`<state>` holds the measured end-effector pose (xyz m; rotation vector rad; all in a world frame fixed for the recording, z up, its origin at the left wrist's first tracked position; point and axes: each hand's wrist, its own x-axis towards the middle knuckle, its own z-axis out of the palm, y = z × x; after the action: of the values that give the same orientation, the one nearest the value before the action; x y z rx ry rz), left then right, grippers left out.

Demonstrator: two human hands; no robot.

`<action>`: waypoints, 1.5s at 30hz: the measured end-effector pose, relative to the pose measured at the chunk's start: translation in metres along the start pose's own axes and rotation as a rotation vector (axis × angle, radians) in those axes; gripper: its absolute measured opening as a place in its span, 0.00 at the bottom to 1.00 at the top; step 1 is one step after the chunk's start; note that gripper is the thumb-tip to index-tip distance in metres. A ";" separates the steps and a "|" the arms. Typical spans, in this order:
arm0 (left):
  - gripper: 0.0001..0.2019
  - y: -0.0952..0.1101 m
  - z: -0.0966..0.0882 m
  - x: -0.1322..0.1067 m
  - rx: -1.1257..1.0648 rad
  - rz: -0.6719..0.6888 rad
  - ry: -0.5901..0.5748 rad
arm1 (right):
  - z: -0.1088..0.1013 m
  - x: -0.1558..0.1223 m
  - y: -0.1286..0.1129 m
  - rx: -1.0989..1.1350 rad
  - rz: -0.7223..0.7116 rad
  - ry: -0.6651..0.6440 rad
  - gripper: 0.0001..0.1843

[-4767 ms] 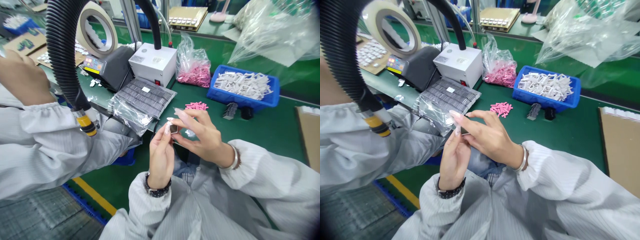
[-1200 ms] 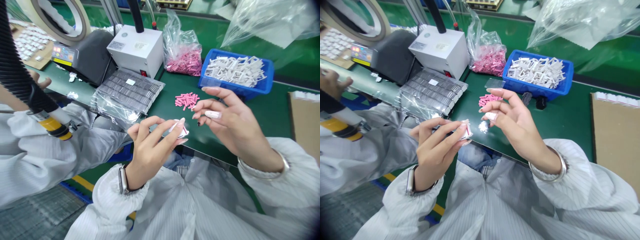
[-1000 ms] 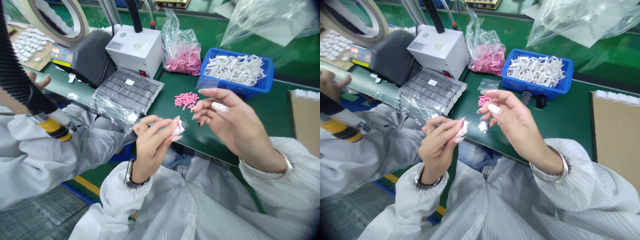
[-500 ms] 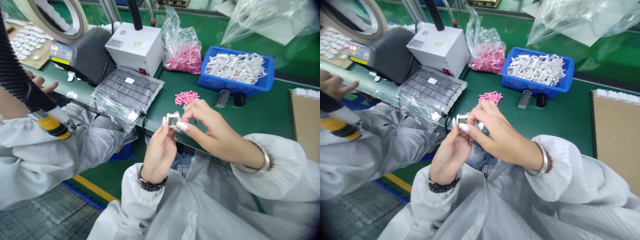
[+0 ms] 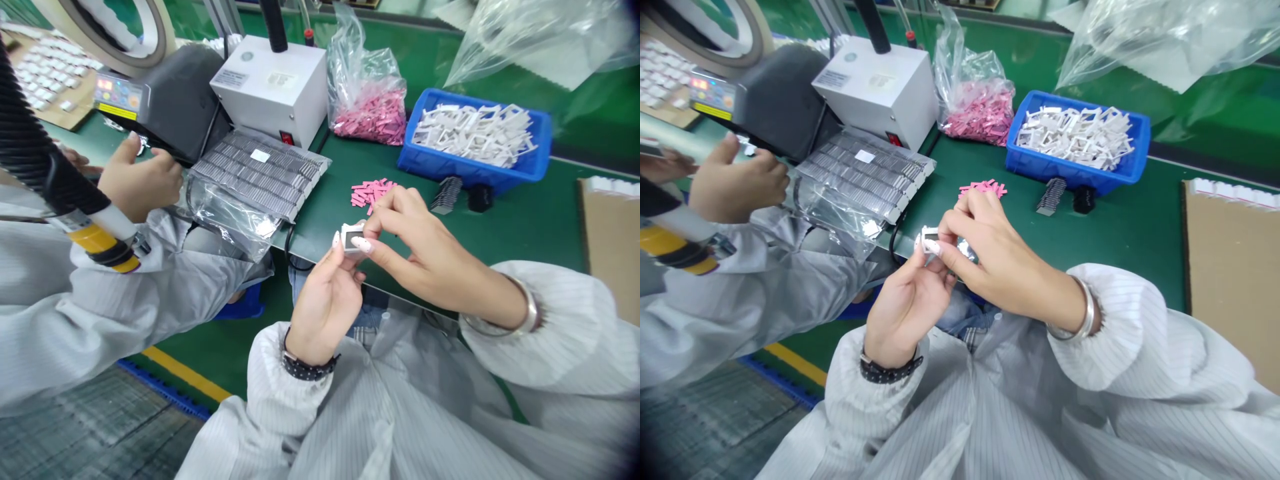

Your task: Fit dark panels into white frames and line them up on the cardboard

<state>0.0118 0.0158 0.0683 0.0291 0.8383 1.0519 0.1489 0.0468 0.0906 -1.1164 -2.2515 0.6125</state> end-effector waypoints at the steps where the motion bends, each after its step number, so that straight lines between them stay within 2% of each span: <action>1: 0.11 0.000 0.001 0.000 -0.004 -0.003 0.007 | 0.000 0.000 0.000 -0.018 0.002 0.005 0.07; 9: 0.12 -0.001 0.000 0.000 0.099 0.043 -0.018 | -0.002 0.000 0.002 -0.085 0.013 0.014 0.07; 21: 0.10 -0.003 0.004 0.001 0.030 0.021 0.011 | -0.007 0.001 0.004 -0.008 -0.012 0.015 0.08; 25: 0.11 -0.003 0.003 0.003 0.036 0.032 0.043 | -0.008 0.001 0.005 0.099 0.000 0.004 0.09; 31: 0.11 -0.001 -0.006 0.005 0.003 0.050 0.063 | -0.013 0.002 0.003 0.253 0.026 -0.024 0.11; 34: 0.12 0.003 -0.014 0.003 -0.017 0.104 0.112 | -0.013 0.004 0.009 0.224 0.052 -0.016 0.12; 37: 0.12 0.008 -0.025 0.000 -0.055 0.161 0.200 | -0.007 0.007 0.027 0.135 0.088 0.003 0.13; 39: 0.12 0.011 -0.035 -0.001 -0.086 0.181 0.239 | -0.001 0.010 0.041 0.059 0.126 -0.059 0.14; 43: 0.11 0.014 -0.049 -0.004 -0.151 0.191 0.277 | 0.016 0.014 0.064 -0.174 0.166 -0.381 0.18; 45: 0.11 0.015 -0.052 -0.005 -0.175 0.186 0.296 | 0.024 0.014 0.069 -0.289 0.177 -0.422 0.16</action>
<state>-0.0330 0.0012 0.0413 -0.2046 1.0209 1.3224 0.1661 0.0926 0.0341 -1.4510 -2.6833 0.6571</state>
